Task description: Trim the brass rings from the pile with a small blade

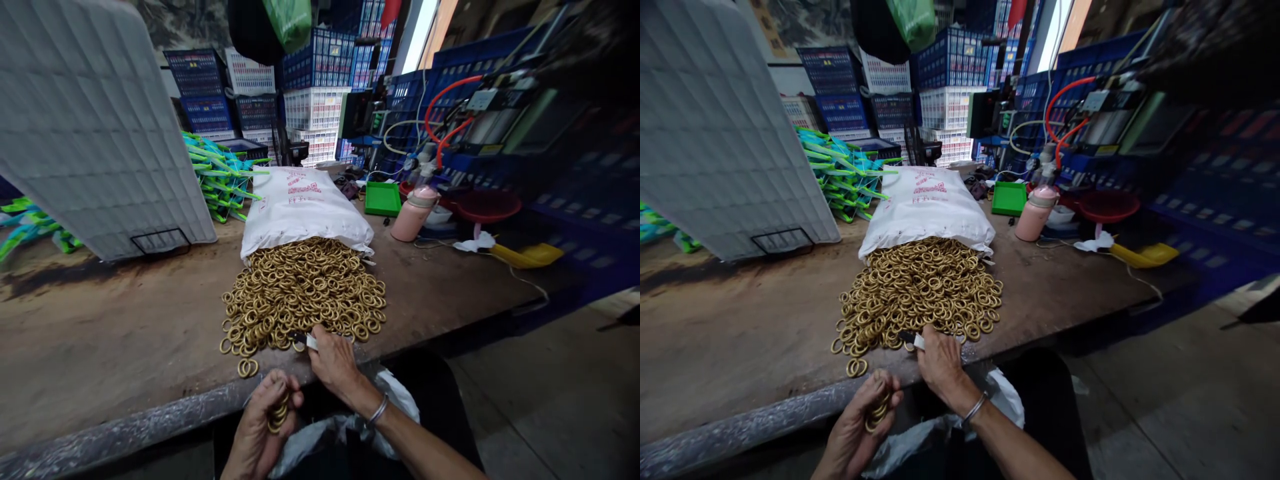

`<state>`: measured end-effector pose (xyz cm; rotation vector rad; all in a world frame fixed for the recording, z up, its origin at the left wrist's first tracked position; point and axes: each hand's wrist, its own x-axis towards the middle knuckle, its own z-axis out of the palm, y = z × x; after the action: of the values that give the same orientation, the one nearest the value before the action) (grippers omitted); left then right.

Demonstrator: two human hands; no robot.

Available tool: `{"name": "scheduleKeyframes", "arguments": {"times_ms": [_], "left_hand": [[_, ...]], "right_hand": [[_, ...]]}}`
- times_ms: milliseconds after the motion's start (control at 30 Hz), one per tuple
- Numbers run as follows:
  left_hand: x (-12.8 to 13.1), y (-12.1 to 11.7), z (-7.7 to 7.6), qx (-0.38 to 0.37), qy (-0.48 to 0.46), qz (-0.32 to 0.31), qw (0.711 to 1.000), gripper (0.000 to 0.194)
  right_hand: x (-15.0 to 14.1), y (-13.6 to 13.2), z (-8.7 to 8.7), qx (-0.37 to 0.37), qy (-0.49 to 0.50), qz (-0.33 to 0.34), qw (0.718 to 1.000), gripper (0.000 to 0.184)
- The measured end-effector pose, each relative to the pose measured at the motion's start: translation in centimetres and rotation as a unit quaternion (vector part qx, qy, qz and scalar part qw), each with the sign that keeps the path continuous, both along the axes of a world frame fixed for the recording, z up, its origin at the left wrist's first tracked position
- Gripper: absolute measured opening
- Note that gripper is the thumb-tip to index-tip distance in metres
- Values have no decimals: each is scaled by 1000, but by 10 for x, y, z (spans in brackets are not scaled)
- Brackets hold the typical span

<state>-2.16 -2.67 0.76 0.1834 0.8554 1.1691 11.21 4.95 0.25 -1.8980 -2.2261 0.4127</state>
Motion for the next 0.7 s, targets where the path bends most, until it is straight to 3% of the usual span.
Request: {"name": "scheduleKeyframes", "arguments": {"times_ms": [433, 700], "left_hand": [[0, 7, -7, 8, 96, 27, 995, 30], [1, 9, -6, -2, 194, 8, 981, 29]], "right_hand": [[-1, -9, 4, 15, 37, 51, 998, 9], [1, -5, -8, 32, 82, 58, 994, 16]]}}
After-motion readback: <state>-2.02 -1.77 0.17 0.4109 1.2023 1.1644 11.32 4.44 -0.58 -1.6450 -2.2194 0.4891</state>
